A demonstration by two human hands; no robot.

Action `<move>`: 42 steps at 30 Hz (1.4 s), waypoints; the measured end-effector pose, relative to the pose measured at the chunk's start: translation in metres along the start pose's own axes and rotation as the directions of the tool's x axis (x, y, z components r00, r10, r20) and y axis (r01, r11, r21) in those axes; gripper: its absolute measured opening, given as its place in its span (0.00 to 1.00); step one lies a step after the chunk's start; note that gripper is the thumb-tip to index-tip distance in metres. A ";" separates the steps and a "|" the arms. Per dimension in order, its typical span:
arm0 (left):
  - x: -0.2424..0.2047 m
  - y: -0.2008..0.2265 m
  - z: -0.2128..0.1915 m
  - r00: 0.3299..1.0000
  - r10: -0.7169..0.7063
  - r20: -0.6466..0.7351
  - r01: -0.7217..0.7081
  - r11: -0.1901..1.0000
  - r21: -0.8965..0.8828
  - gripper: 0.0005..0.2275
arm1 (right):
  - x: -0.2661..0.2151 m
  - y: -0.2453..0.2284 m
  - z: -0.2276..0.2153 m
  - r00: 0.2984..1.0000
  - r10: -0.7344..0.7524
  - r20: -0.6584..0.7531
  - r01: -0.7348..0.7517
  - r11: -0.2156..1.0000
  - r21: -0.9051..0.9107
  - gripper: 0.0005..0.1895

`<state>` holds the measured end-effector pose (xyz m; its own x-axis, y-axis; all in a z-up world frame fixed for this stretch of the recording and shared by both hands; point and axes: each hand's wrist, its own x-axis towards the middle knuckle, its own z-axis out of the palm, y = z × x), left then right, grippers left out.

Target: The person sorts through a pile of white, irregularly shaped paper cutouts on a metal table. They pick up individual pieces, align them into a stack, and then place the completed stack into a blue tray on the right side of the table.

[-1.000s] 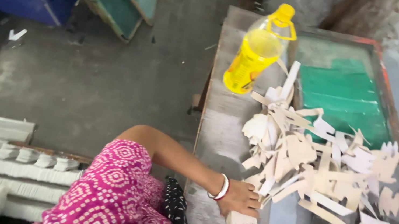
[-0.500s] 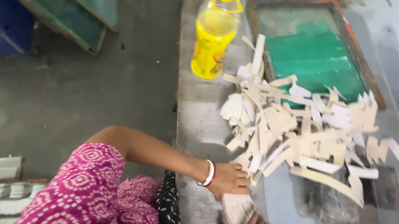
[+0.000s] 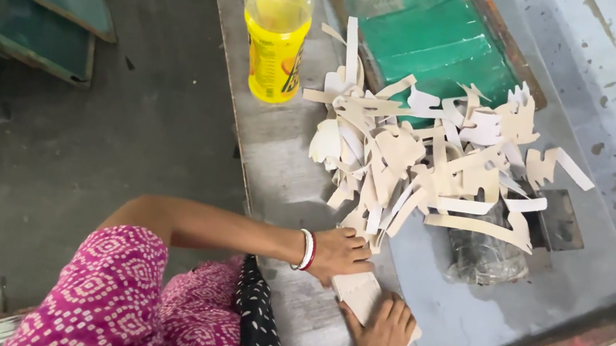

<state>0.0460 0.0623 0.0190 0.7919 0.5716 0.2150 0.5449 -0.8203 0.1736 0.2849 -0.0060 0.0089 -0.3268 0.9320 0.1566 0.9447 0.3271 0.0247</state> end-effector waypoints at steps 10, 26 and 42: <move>0.001 -0.006 -0.001 0.999 0.036 0.017 -0.036 0.999 0.000 0.42 | 0.005 -0.004 -0.004 0.997 -0.075 0.006 0.075 0.997 0.003 0.52; 0.088 0.037 -0.061 0.912 0.409 0.002 -0.405 0.903 -0.146 0.45 | -0.043 0.036 -0.114 0.962 0.259 0.086 -0.251 0.964 -0.091 0.47; 0.266 0.225 -0.099 0.630 0.727 -0.273 -0.772 0.624 -0.119 0.31 | -0.204 0.137 -0.250 0.835 0.545 0.080 -0.544 0.839 -0.035 0.49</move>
<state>0.3517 0.0317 0.2102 0.8198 -0.2305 0.5242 -0.3038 -0.9510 0.0568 0.4882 -0.1899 0.2275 0.2393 0.9688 0.0653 0.9709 -0.2378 -0.0294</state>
